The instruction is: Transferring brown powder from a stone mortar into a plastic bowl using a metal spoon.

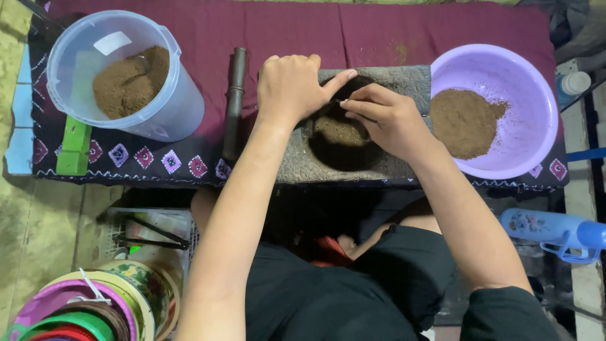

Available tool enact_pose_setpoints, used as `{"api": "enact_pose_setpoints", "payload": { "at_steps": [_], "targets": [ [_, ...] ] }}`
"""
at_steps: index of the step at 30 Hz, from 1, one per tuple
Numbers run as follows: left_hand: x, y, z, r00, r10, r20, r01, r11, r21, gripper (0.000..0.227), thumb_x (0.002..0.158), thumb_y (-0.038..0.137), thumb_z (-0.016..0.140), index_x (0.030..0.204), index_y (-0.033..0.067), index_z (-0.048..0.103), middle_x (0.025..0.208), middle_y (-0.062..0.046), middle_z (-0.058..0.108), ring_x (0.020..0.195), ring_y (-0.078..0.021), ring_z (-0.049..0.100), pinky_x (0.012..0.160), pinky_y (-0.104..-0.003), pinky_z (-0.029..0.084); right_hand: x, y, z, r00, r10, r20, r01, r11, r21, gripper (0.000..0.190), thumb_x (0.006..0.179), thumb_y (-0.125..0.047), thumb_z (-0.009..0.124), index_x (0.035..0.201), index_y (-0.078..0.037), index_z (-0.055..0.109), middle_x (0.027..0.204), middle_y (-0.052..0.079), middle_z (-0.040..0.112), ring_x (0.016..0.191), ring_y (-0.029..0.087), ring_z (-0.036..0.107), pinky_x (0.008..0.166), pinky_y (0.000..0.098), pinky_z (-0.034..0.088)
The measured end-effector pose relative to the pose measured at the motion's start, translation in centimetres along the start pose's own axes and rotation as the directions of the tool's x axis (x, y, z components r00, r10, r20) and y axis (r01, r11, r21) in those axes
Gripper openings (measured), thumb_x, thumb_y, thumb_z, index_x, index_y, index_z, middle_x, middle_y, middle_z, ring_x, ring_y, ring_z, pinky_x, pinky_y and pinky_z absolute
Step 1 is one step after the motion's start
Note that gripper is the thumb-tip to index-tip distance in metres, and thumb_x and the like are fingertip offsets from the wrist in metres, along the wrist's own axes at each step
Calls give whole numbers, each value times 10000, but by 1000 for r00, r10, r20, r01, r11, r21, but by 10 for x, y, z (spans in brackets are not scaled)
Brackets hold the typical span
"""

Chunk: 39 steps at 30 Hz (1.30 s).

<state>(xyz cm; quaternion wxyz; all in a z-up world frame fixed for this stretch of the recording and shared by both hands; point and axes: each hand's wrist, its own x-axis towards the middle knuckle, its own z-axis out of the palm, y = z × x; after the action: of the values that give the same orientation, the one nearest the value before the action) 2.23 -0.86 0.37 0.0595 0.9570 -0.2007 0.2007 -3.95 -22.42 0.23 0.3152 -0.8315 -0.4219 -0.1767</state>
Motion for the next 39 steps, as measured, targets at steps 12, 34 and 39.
{"api": "enact_pose_setpoints", "payload": {
  "at_steps": [12,34,39],
  "targets": [
    [4,0,2,998,-42,51,44,998,-50,855,990,844,383,727,98,706,558,-34,650,512,-300,647,574,-429,521,7,-6,-4,989,-146,31,149,977,-152,294,946,131,744,1178,-46,782,1155,124,781,1029,299,767,833,396,636],
    [5,-3,-9,989,-47,142,66,988,-136,857,930,830,358,909,70,754,774,-157,742,792,-381,748,743,-493,482,30,15,12,996,-69,54,74,993,-88,86,968,-89,738,1039,-129,765,1021,42,768,862,366,722,657,419,572],
    [2,-1,-10,990,-51,134,68,989,-128,856,933,835,362,910,73,749,785,-162,744,805,-379,750,759,-489,482,23,15,15,984,-87,152,112,980,-165,137,1019,-230,668,1087,-128,731,1035,32,727,861,351,719,637,427,568]
  ]
}}
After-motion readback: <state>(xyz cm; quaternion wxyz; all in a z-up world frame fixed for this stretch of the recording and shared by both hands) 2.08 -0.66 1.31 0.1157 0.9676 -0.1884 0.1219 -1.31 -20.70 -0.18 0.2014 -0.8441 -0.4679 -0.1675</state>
